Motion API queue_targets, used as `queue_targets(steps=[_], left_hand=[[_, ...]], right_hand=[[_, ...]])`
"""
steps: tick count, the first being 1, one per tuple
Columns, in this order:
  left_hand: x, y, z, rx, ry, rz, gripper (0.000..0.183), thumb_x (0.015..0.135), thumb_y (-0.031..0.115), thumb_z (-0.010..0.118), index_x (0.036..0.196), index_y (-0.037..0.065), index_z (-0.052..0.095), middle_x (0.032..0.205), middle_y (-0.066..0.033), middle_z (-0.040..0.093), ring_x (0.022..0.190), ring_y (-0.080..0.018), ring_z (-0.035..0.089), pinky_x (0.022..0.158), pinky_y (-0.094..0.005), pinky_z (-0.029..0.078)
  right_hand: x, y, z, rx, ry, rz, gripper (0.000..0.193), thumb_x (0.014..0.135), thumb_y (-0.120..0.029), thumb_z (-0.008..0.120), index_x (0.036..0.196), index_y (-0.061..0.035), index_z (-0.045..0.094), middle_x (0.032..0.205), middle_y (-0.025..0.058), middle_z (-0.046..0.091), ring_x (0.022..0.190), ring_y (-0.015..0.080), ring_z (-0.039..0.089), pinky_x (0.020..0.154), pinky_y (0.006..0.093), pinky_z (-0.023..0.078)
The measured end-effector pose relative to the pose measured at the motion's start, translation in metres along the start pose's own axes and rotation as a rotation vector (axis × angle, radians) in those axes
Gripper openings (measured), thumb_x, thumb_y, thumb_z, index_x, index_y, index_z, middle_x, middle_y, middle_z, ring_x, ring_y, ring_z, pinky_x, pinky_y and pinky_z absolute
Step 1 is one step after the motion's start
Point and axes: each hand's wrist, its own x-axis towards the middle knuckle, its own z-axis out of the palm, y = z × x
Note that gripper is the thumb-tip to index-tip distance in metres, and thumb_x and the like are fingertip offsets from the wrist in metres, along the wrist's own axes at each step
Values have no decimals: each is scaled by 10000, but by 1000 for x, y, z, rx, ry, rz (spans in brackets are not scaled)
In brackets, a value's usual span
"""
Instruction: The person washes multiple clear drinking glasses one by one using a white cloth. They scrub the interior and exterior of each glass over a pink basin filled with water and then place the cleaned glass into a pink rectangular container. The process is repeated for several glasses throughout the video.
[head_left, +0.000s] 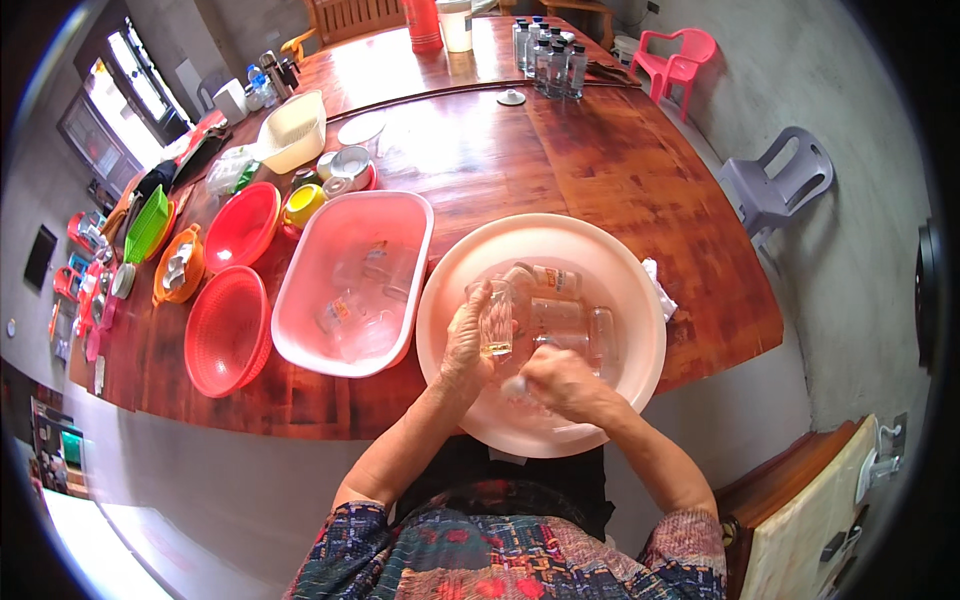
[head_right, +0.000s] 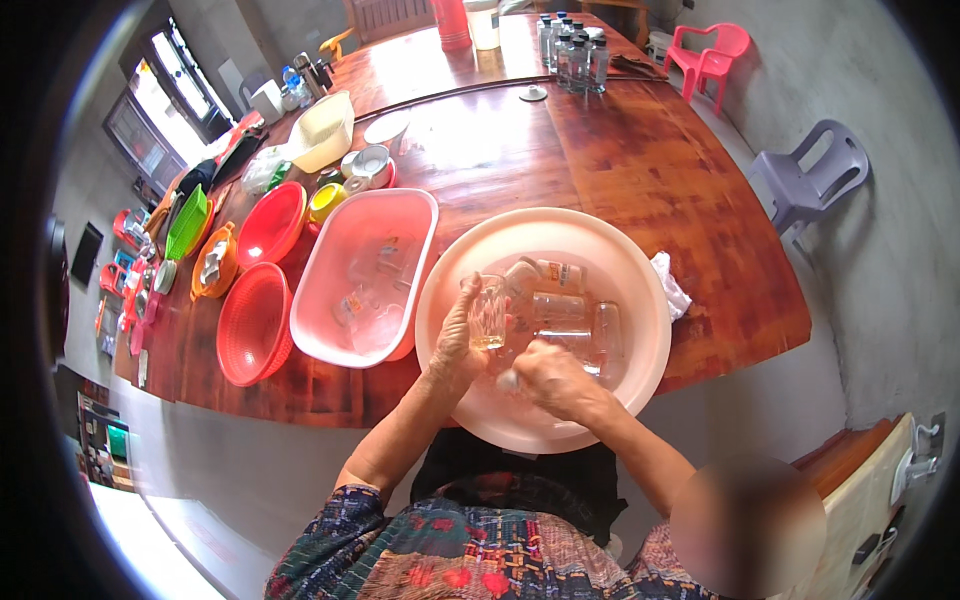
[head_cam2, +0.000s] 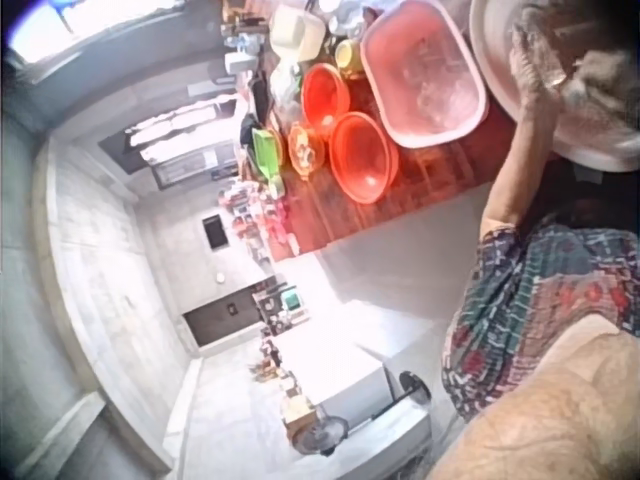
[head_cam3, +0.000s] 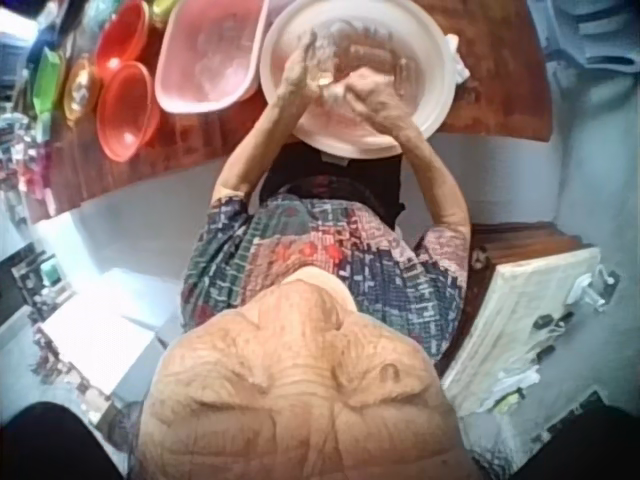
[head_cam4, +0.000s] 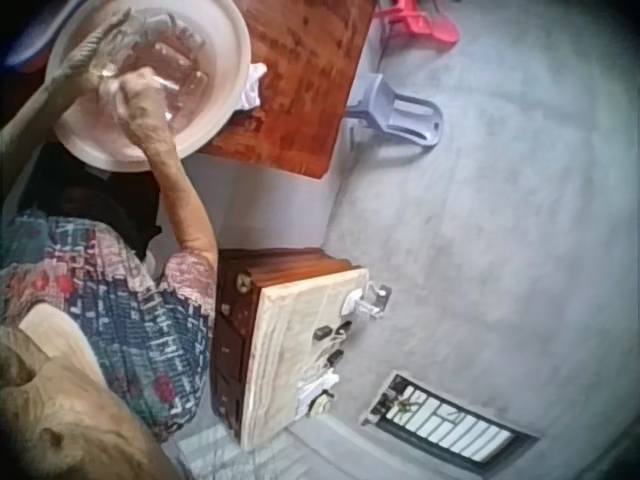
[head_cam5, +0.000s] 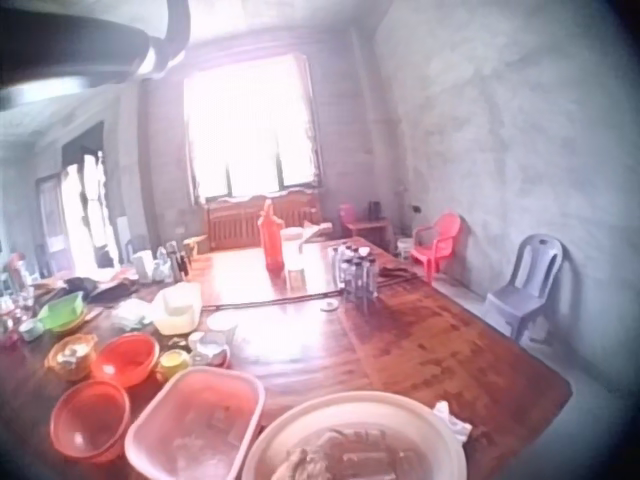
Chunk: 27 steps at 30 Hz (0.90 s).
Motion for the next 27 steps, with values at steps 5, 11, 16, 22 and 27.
queue_targets(steps=[5,11,16,22,27], left_hand=[[-17,-11,26,-381,-219,-318,439,861,459,580,1108,99,529,941,-103,606,842,-209,613,741,-355,534],[-31,-18,34,-119,-144,-364,518,868,552,503,1249,202,464,1193,-24,532,1030,-209,545,818,-439,492],[-34,4,25,203,-279,-293,388,844,268,661,1188,169,510,1121,-23,546,910,-127,570,697,-295,526],[-38,20,24,777,-372,97,581,700,128,800,1162,38,459,1026,-60,581,948,-133,569,797,-284,490],[-31,29,13,1033,-552,292,657,628,139,852,1135,50,443,1057,-73,556,989,-151,537,848,-288,448]], right_hand=[[8,-32,-1,16,589,-84,239,753,29,581,989,7,606,1020,167,554,937,316,575,807,385,480],[38,-8,-13,-116,751,41,210,739,-45,647,948,-37,639,981,123,557,894,290,535,803,371,459],[33,16,-35,489,577,197,176,783,-53,625,954,-42,665,889,107,584,878,242,590,775,328,482],[11,23,-45,155,211,-141,286,799,-31,624,1076,-101,631,976,107,527,898,233,565,795,316,474],[1,23,-42,111,36,-182,297,758,-16,640,1044,-95,625,859,113,495,827,265,548,755,356,472]])
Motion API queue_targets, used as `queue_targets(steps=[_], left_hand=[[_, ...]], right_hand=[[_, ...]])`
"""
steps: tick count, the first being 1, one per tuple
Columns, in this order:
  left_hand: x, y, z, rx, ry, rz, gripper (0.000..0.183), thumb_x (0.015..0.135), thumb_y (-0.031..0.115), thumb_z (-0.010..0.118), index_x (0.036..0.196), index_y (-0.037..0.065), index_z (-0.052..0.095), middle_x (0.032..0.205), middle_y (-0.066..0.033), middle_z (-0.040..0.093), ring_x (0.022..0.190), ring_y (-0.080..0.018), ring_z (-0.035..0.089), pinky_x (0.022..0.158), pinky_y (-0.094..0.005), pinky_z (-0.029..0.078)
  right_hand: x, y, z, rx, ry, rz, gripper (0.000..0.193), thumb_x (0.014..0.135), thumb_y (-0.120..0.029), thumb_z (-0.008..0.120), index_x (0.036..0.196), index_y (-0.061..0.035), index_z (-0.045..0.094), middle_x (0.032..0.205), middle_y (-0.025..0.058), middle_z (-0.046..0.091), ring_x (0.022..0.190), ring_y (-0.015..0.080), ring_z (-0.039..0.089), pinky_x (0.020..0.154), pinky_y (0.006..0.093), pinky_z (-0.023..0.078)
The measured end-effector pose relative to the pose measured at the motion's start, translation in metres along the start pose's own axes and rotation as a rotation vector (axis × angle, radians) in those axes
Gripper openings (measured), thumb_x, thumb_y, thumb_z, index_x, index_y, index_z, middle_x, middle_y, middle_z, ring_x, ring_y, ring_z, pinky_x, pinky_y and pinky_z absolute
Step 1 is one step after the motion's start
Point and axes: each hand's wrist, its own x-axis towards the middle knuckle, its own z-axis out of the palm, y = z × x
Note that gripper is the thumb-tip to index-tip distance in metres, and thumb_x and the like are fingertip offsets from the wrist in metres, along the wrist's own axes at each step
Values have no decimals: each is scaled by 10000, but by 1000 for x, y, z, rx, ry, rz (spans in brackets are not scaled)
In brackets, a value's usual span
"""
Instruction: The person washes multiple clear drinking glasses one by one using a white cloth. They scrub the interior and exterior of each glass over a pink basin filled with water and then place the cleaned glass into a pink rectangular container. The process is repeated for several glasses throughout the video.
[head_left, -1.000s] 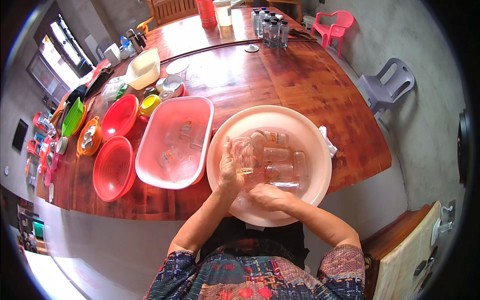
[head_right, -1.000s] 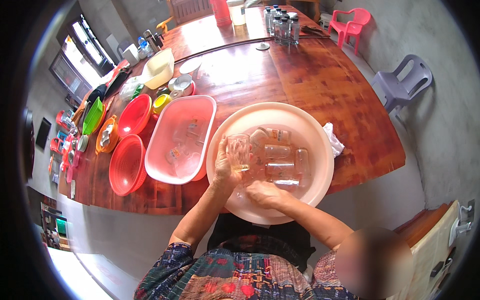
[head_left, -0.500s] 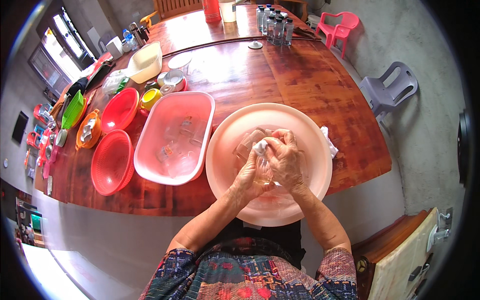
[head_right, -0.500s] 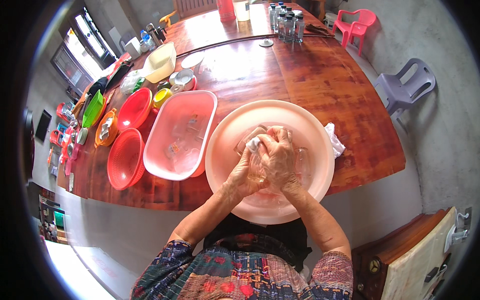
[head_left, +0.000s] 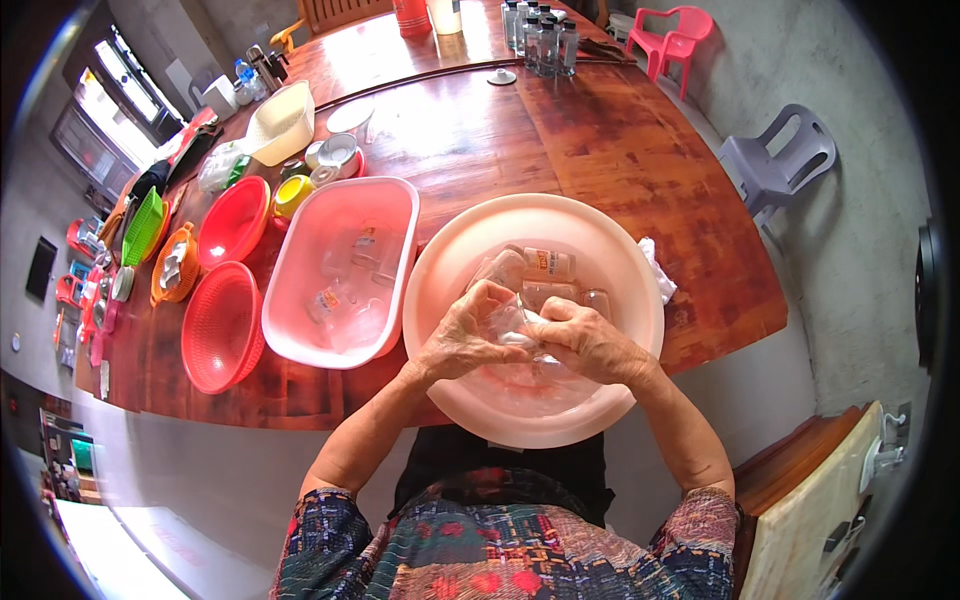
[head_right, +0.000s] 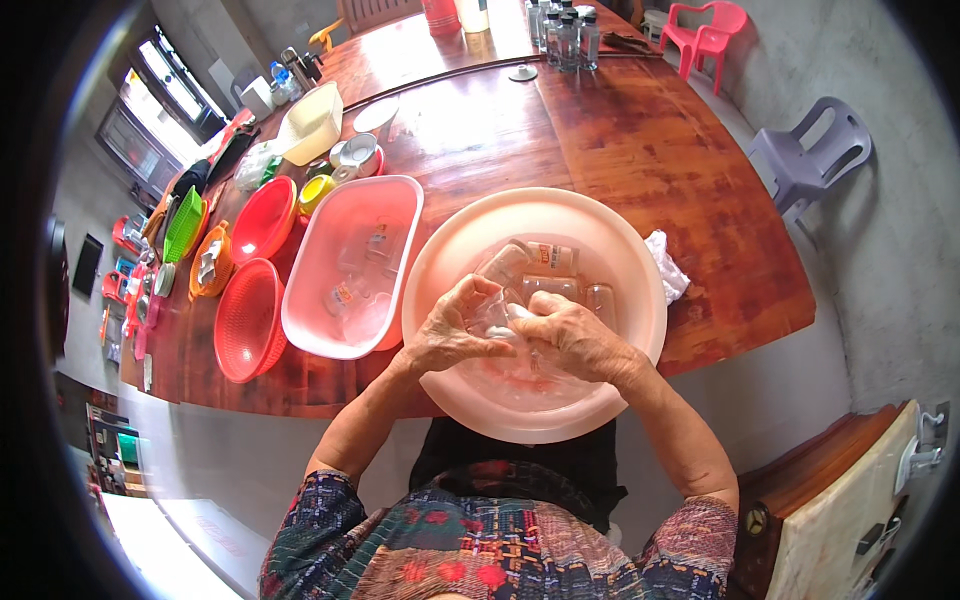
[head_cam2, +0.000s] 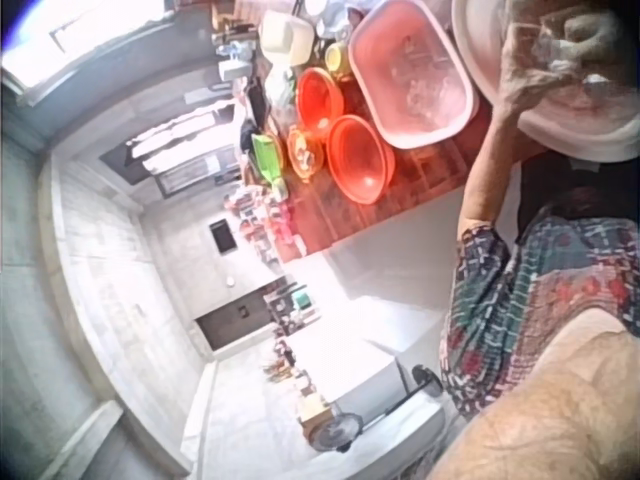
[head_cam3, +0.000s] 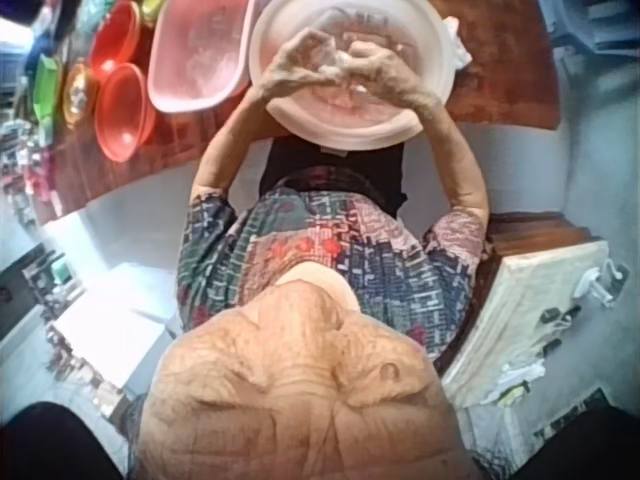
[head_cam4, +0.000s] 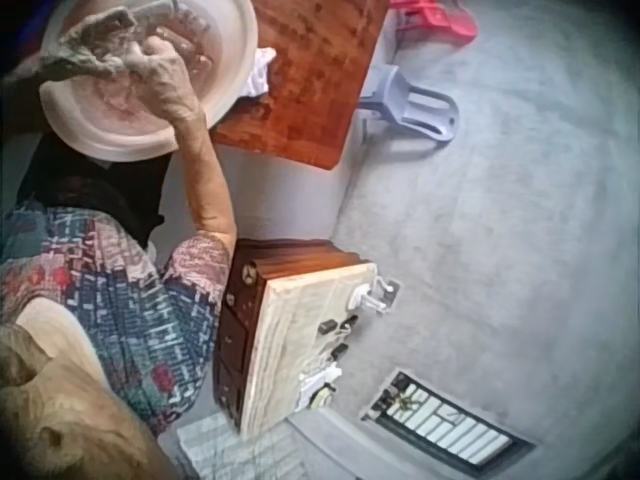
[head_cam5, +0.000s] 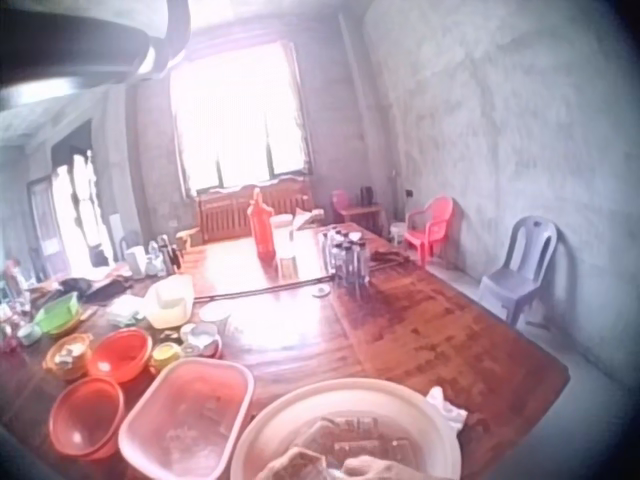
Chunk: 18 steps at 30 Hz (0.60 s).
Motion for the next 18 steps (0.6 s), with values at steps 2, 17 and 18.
queue_targets(steps=[2,17,18], left_hand=[[1,3,-7,-52,-80,-52,642,618,100,847,1123,54,453,1067,-56,558,1001,-140,530,866,-293,449],[0,21,-19,-109,-208,-177,618,611,106,855,1112,44,498,1053,-46,584,1005,-133,542,860,-293,471],[-3,14,-19,-108,-197,-151,619,611,110,855,1112,41,499,1049,-51,586,1005,-138,544,860,-295,470]], right_hand=[[5,1,-4,-102,-18,-179,315,739,-7,640,1040,-95,625,872,117,513,830,272,551,746,357,472],[6,-14,27,-620,495,-201,176,657,-186,644,824,-151,688,893,-8,525,873,213,500,704,352,444],[4,-17,27,-591,523,-155,175,660,-190,643,826,-158,688,878,-7,516,873,217,500,702,353,444]])
